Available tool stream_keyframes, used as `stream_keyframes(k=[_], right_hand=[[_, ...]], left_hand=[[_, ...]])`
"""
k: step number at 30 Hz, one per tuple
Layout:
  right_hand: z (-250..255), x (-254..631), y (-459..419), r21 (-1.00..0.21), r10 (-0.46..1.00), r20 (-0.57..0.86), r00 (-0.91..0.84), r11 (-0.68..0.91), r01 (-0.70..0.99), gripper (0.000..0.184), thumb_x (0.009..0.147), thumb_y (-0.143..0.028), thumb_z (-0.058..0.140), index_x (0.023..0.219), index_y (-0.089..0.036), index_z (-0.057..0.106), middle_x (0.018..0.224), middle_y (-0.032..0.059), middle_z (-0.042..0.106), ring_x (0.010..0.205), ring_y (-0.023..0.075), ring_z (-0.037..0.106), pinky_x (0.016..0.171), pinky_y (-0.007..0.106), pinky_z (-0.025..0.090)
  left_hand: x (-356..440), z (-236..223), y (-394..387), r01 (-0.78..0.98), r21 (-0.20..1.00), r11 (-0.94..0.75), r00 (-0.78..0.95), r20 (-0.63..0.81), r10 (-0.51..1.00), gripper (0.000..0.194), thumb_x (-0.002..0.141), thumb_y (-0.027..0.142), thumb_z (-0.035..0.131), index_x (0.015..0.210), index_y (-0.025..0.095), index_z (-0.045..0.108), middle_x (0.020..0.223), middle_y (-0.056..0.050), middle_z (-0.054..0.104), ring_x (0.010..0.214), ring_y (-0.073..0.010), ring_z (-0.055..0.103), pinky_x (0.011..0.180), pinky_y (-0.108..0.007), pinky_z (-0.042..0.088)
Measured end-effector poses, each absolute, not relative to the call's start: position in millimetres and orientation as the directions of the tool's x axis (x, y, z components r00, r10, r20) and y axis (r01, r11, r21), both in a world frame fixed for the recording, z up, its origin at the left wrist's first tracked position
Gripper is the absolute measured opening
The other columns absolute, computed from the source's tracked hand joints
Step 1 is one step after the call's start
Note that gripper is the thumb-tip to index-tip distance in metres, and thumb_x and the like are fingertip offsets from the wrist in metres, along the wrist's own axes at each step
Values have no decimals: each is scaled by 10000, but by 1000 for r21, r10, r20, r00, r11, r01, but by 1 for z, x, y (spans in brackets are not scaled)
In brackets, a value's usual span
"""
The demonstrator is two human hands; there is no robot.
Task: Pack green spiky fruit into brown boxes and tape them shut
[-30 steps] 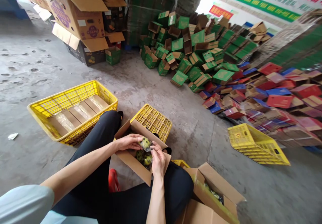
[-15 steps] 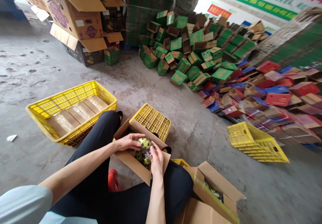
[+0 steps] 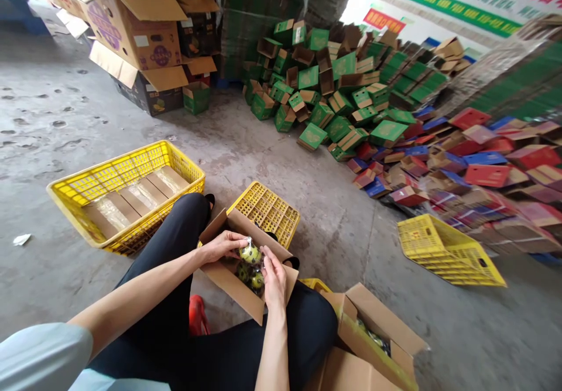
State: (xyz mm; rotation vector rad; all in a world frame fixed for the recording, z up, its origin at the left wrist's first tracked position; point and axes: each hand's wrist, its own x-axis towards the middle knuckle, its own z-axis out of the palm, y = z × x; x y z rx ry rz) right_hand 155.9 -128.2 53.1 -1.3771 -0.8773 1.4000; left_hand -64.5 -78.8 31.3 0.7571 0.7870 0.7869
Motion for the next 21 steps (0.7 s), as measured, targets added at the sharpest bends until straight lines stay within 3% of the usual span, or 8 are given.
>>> stream_keyframes(k=[5,8,12,17,21], right_hand=[[50,156,-127,-946,937,-309,160,-287,-149,448,754,-553,854,1057,-225,821,1176,96,808,1124,294,742,968,394,617],[50,156,-126,-951,938,-293,187,-265,-161,405,745,-562,857,948,-214,816,1046,82,819,1022,279,760,927,385,640],[51,156,-125,-957,947,-258,190,-224,-185,380,765,-565,844,924,-222,809,1067,75,811,1058,281,753,919,387,649],[53,156,-127,-971,962,-218,165,-197,-136,383,802,-549,813,1010,-228,813,1199,98,794,1172,299,723,973,393,617],[54,154,-129,-986,974,-162,158,-154,-56,331,791,-535,800,950,-245,812,1164,104,807,1200,330,708,985,423,599]], left_hand=[[-63,30,-78,-345,821,455,418,-299,858,519,766,558,893,1060,133,839,953,-112,791,846,-215,712,780,-290,545],[-62,31,-77,-381,794,473,404,-317,858,527,736,538,920,1062,132,837,952,-115,790,854,-218,713,790,-293,543],[-62,31,-74,-415,752,512,405,-352,844,568,700,517,951,1109,145,819,1059,-126,779,969,-239,716,868,-326,558],[-65,23,-71,-420,666,616,422,-458,782,645,781,651,847,1226,192,764,1352,-141,693,1105,-262,694,895,-340,589],[-67,18,-72,-355,581,733,518,-530,671,655,740,597,903,1207,170,733,1149,-141,765,932,-265,764,808,-318,603]])
